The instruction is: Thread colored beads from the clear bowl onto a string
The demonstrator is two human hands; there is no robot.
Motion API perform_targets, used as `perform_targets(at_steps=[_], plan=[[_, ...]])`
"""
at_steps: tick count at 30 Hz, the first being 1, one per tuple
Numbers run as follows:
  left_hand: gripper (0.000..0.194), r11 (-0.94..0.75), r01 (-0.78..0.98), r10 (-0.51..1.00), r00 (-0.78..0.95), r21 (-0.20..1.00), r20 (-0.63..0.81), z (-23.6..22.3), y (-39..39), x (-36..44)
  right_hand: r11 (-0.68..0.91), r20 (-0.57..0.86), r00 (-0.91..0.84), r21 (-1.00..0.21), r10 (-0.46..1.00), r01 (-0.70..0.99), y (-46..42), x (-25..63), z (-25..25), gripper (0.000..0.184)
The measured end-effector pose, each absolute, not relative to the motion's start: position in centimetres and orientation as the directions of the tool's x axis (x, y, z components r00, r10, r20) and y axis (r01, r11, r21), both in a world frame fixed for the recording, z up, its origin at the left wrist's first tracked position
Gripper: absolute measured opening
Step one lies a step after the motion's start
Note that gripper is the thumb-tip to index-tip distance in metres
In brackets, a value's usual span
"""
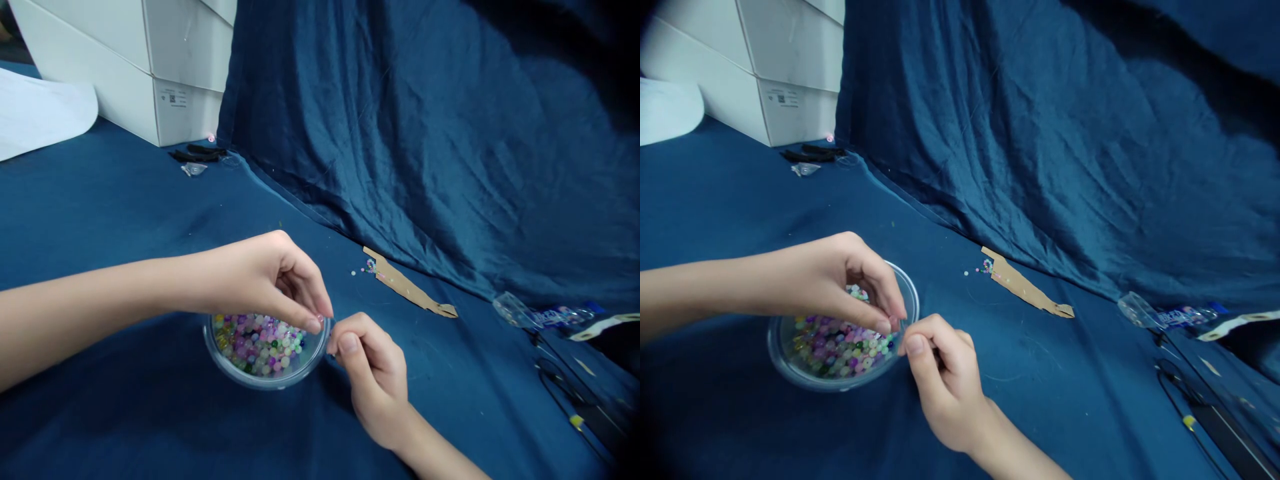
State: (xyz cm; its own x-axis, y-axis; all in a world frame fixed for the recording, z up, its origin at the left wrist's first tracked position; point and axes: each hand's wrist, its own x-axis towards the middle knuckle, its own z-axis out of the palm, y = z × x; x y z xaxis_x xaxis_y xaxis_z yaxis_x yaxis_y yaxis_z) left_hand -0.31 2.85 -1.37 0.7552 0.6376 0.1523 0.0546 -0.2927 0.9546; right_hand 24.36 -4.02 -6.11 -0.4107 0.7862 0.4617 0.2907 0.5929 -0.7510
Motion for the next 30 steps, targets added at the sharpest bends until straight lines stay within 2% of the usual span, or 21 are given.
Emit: perform_targets(at_steps=[8,14,22,30], plan=[[0.015,-0.345,0.002,0.625,0.746,0.939,0.228,-1.57,2.82,-0.2,0.636,0.482,-0.461,-0.722,0.745,0.273,-4.35,24.25,-5.62,0.025],[0.013,-0.37,0.027,0.641,0.731,0.928,0.234,-1.55,2.67,-0.24,0.673,0.535,-0.443,-0.695,0.72,0.255,-4.64,24.2,-5.78,0.027],[0.015,-0.379,0.035,0.625,0.746,0.925,0.228,-1.42,2.68,-0.35,0.603,0.475,-0.406,-0.743,0.78,0.29,-4.28,24.28,-6.1,0.022],[0.014,-0.37,0.037,0.631,0.744,0.928,0.222,-1.48,2.69,-0.3,0.645,0.502,-0.431,-0.701,0.75,0.304,-4.13,24.11,-5.98,0.021]])
